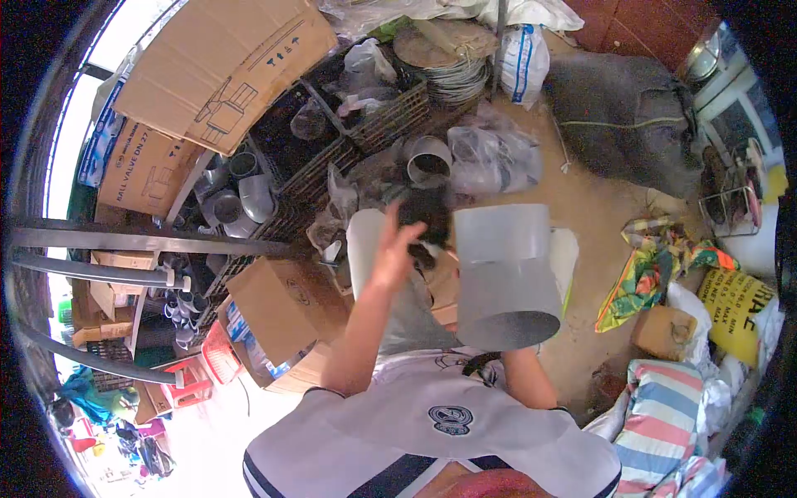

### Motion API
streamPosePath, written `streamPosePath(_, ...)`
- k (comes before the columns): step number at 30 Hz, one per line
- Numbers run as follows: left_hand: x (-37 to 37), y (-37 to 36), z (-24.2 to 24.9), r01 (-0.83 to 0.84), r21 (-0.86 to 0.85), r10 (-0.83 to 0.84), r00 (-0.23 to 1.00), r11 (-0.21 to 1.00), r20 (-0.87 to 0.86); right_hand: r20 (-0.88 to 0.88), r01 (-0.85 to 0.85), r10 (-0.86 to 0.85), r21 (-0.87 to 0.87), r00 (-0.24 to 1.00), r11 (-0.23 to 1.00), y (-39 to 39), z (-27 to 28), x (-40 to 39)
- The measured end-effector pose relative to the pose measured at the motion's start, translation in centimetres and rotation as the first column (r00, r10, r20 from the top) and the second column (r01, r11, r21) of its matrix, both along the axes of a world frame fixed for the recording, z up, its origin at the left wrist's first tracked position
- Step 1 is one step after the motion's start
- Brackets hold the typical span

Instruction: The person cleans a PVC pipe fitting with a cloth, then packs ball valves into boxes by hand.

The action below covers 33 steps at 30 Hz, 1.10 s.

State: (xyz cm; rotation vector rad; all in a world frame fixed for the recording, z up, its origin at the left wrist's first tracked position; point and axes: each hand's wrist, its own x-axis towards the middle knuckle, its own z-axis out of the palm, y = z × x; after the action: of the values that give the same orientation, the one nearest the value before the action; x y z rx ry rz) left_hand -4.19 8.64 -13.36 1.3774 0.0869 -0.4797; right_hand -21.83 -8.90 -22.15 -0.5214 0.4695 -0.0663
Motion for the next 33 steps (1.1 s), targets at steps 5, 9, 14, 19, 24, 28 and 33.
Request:
streamPosePath(5,-2.1,-0.7,-0.6,0.265,0.671,-0.662,0.601,0.693,0.447,0.027,-0.015,0.013,0.062,1.000,0.998,0.0,-0.9,-1.3)
streamPosePath(9,-3.9,0.2,5.6,0.148,0.641,-0.602,0.547,0.753,0.581,0.046,-0.008,0.003,0.106,0.999,0.994,-1.4,-1.7,-0.9)
streamPosePath(14,-8.7,1.0,8.2,0.427,0.274,-0.494,0.830,0.862,0.261,0.072,-0.031,0.018,0.186,0.997,0.982,-1.6,-2.7,0.8)
streamPosePath(19,-5.6,2.4,3.2,0.017,0.596,-0.253,0.915,0.803,0.315,-0.193,0.087,-0.043,0.229,0.980,0.969,0.0,-0.3,5.1)
streamPosePath(24,2.5,7.8,0.1,-0.285,0.263,0.160,0.897,0.922,0.413,0.050,-0.075,0.089,-0.228,0.995,0.971,-2.9,5.5,8.1)
streamPosePath(28,12.5,13.4,-1.1,-0.456,0.354,0.284,0.852,0.817,0.440,-0.195,0.033,-0.213,-0.659,0.957,0.751,-8.3,3.0,6.0)
streamPosePath(33,26.6,18.6,-5.3,-0.501,0.193,0.418,0.838,0.843,0.349,-0.229,-0.045,-0.343,-0.881,0.911,0.470,-14.3,1.0,3.5)
